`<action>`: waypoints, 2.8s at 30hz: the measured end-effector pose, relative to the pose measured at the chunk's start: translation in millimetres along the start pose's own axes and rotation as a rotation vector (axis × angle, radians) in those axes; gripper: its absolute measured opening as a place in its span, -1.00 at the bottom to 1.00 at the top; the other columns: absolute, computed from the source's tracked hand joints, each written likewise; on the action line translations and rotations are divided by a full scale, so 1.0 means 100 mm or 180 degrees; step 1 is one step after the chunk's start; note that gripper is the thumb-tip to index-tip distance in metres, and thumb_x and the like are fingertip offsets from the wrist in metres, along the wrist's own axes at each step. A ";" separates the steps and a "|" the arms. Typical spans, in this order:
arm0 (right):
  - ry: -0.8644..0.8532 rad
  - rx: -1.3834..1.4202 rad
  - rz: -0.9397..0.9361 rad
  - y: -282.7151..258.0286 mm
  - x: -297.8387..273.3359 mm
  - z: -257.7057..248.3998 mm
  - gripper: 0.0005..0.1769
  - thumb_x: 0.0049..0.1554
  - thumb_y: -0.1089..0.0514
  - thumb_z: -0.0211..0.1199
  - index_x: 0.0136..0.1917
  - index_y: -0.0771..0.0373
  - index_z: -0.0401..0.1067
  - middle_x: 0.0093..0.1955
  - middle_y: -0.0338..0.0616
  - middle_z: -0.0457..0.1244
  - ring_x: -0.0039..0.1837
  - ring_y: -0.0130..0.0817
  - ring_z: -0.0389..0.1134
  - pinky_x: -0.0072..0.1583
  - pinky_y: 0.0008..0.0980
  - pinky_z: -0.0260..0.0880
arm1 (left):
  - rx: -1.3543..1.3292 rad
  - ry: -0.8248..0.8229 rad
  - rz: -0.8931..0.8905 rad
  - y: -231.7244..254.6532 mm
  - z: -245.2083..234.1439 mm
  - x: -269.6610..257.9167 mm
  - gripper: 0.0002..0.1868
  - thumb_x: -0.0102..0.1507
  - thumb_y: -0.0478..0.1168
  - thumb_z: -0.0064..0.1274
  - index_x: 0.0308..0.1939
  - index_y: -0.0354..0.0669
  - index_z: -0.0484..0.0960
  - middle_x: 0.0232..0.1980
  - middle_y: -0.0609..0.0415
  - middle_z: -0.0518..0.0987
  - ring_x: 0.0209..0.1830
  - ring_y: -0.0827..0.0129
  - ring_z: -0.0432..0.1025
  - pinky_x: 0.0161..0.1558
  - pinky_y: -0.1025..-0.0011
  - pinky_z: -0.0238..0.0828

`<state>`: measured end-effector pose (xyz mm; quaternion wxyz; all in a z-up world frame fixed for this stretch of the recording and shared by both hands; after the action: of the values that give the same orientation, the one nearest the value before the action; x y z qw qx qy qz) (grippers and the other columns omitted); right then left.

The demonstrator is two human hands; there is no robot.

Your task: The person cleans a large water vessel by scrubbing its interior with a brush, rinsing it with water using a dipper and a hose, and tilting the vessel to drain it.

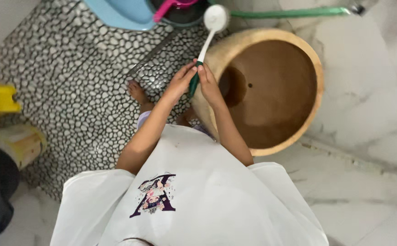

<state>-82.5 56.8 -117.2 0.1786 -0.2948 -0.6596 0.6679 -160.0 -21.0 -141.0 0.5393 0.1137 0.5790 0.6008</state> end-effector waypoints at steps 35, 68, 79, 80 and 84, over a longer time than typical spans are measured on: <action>0.1354 0.0914 0.2164 3.23 3.45 0.18 -0.31 -0.04 -0.27 0.22 0.11 0.31 0.26 -0.09 -0.01 0.36 -0.12 -0.26 0.37 -0.20 -0.42 0.27 | 0.1280 0.1983 -0.0762 -2.61 -4.41 2.57 -0.49 0.25 -0.20 -0.12 0.26 -0.21 0.17 0.13 -0.27 0.37 0.07 -0.07 0.30 0.02 0.15 0.23; -0.0182 -0.4553 0.1126 2.61 3.55 0.35 0.03 0.13 0.30 0.08 0.55 -0.04 -0.59 -0.27 0.23 0.33 -0.27 0.05 0.37 -0.21 -0.03 0.35 | -0.0523 0.1471 0.0108 -1.29 -3.16 2.58 -0.36 0.20 -0.29 -0.10 0.38 -0.03 0.14 0.23 -0.03 0.26 0.30 0.25 0.14 0.23 0.39 0.06; 0.1380 0.0913 0.1441 1.54 2.50 0.20 -0.31 0.07 0.18 0.15 0.38 -0.10 -0.08 -0.50 -0.25 0.14 -0.55 -0.55 0.08 -0.53 -0.58 0.02 | 0.0071 0.0533 0.0146 -0.66 -2.57 1.88 -0.46 0.27 -0.22 -0.18 0.35 0.00 0.14 0.45 0.11 0.07 0.43 0.18 -0.04 0.30 0.32 -0.02; 0.1487 0.0929 0.1428 1.29 2.26 0.21 -0.31 0.07 0.18 0.15 0.38 -0.10 -0.08 -0.50 -0.25 0.14 -0.55 -0.55 0.08 -0.53 -0.58 0.02 | 0.0102 0.0432 0.0125 -0.59 -2.48 1.77 -0.46 0.27 -0.22 -0.18 0.35 0.00 0.14 0.45 0.11 0.07 0.43 0.18 -0.04 0.30 0.32 -0.02; 0.1635 0.1711 0.0812 0.33 1.35 0.33 -0.34 0.11 0.21 0.17 0.39 0.00 -0.05 -0.45 -0.21 0.16 -0.52 -0.54 0.09 -0.50 -0.59 0.03 | 0.0349 -0.0209 0.0223 -0.14 -2.07 1.30 -0.46 0.29 -0.19 -0.19 0.36 0.00 0.15 0.45 0.09 0.08 0.44 0.18 0.00 0.32 0.30 0.01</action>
<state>-200.8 113.9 -172.2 0.3242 -0.4747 -0.3530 0.7382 -361.5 -41.5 -278.5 0.5296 0.1830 0.5887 0.5826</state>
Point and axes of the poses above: each hand's wrist, its own x-axis towards the middle knuckle, its own z-axis out of the palm, y = z × x, the point moved 7 cm from there along x, towards the middle knuckle
